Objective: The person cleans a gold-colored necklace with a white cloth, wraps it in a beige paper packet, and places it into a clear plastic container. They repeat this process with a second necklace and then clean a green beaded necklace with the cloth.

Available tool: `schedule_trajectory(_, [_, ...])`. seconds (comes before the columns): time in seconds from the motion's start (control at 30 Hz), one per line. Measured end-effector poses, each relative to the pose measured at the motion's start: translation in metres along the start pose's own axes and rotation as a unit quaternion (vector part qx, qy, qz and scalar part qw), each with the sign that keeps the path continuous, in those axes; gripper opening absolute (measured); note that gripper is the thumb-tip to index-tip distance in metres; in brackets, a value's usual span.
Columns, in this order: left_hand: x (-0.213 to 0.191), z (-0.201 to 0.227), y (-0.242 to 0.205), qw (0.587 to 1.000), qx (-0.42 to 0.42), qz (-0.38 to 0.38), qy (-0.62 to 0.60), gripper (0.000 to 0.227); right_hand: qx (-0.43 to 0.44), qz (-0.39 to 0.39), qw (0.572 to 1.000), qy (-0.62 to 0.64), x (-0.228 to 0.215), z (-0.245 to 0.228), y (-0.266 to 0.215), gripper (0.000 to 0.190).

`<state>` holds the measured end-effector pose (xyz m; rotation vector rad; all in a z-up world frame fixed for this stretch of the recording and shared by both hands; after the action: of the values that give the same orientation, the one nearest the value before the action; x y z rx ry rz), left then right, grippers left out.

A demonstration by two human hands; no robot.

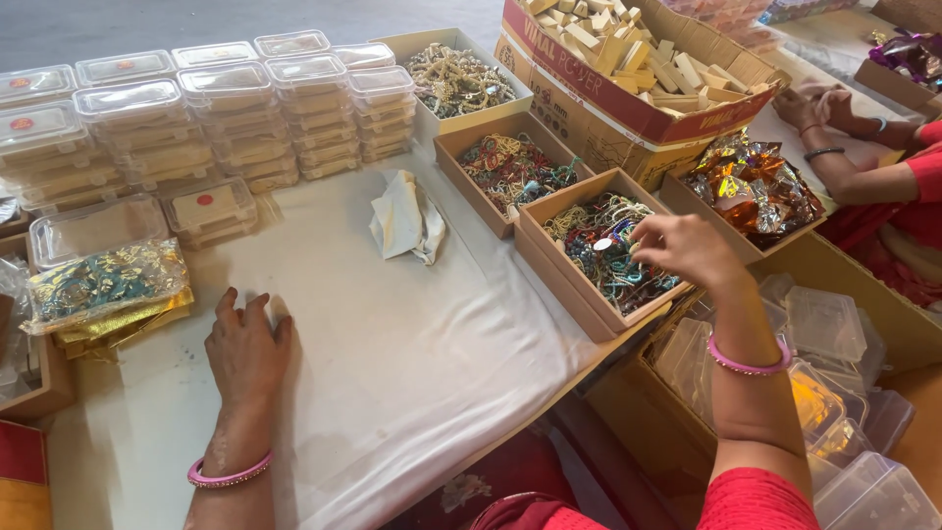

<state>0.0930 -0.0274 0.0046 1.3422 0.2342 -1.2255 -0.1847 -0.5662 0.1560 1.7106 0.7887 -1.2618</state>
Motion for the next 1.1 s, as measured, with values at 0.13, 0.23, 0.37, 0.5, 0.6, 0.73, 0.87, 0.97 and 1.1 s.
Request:
schedule_trajectory(0.13, [0.000,0.000,0.000,1.000,-0.002,-0.001,-0.005,0.047,0.038,-0.110,0.992,-0.050,0.052,0.018,0.002,0.041])
schedule_trajectory(0.23, [-0.002,0.001,0.000,1.000,0.000,0.003,-0.004,0.048,0.067,-0.106,0.986,-0.114,0.068,0.033,0.007,0.046])
schedule_trajectory(0.37, [0.000,-0.001,0.000,1.000,-0.003,0.005,-0.004,0.048,0.002,0.026,0.986,-0.167,0.085,0.059,0.031,0.054])
schedule_trajectory(0.5, [0.000,-0.001,-0.001,1.000,0.003,0.009,-0.003,0.048,0.010,-0.094,0.991,-0.094,0.119,0.059,0.013,0.032])
schedule_trajectory(0.6, [-0.004,0.002,-0.001,1.000,0.000,0.013,-0.001,0.048,-0.119,-0.161,0.980,-0.019,0.109,0.001,-0.013,0.025])
schedule_trajectory(0.73, [-0.001,0.002,-0.001,1.000,0.005,0.006,0.009,0.048,-0.045,-0.177,0.967,0.178,0.070,-0.012,-0.008,0.027])
schedule_trajectory(0.87, [-0.002,0.001,-0.002,1.000,0.003,0.009,0.006,0.047,0.061,0.061,0.994,0.072,0.032,0.046,0.026,0.026])
schedule_trajectory(0.97, [-0.003,0.002,-0.001,1.000,0.006,0.013,0.008,0.047,0.031,0.078,0.996,0.011,0.055,0.067,0.052,0.033])
schedule_trajectory(1.1, [-0.004,0.002,-0.001,1.000,0.006,0.011,0.015,0.047,-0.063,0.058,0.996,-0.019,0.078,0.054,0.073,0.049])
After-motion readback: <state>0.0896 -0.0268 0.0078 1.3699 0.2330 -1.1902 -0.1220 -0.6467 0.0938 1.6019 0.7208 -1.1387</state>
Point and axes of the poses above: each hand's wrist, its own y-axis towards the middle knuckle, its own x-axis out of the palm, z = x × y, the point moved 10 cm from there along y, towards the middle knuckle, and after that the axes turned 6 degrees about z, right-handed, at the moved point
